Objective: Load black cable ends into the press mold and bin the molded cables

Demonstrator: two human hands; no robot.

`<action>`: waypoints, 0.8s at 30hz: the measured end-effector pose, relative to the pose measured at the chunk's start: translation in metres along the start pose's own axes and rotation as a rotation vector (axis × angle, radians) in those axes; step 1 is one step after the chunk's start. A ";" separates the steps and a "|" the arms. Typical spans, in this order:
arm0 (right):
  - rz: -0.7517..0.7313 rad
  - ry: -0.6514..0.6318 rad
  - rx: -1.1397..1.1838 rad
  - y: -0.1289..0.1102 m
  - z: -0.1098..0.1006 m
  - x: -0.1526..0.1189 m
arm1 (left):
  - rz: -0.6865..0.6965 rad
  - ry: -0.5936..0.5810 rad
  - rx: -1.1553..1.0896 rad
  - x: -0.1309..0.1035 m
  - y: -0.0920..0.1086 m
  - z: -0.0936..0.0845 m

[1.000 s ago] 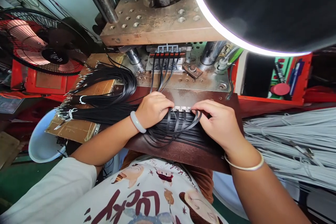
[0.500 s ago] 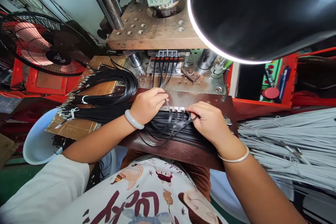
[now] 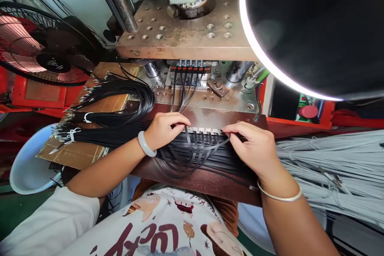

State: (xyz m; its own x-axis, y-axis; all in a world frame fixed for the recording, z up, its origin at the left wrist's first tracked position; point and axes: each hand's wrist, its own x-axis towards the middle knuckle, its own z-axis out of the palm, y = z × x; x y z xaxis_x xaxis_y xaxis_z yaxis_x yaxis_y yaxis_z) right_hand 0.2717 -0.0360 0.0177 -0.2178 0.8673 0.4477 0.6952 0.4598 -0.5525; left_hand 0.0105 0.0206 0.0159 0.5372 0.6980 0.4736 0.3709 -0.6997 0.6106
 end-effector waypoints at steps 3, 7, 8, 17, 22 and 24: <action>-0.011 -0.012 -0.029 0.000 0.000 0.000 | -0.012 -0.057 0.043 0.000 -0.003 0.002; -0.108 -0.071 -0.086 -0.003 0.002 -0.001 | 0.006 -0.078 0.107 -0.002 -0.004 0.005; -0.132 -0.075 -0.103 -0.004 0.003 -0.002 | 0.004 -0.087 0.112 -0.002 -0.004 0.005; -0.007 -0.108 -0.063 -0.002 0.007 0.000 | 0.173 -0.105 0.341 -0.001 -0.001 0.001; 0.047 -0.082 -0.015 -0.004 0.008 -0.001 | 0.267 -0.186 0.416 -0.009 0.008 0.007; 0.080 -0.024 -0.010 -0.005 0.002 -0.003 | 0.251 -0.154 0.356 -0.014 0.012 0.002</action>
State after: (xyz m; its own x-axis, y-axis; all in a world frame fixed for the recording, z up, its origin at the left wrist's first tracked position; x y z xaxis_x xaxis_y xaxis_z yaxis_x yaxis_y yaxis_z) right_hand 0.2669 -0.0407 0.0176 -0.1776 0.9055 0.3853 0.7179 0.3870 -0.5786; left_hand 0.0088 0.0021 0.0159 0.7400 0.4880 0.4629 0.4374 -0.8719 0.2200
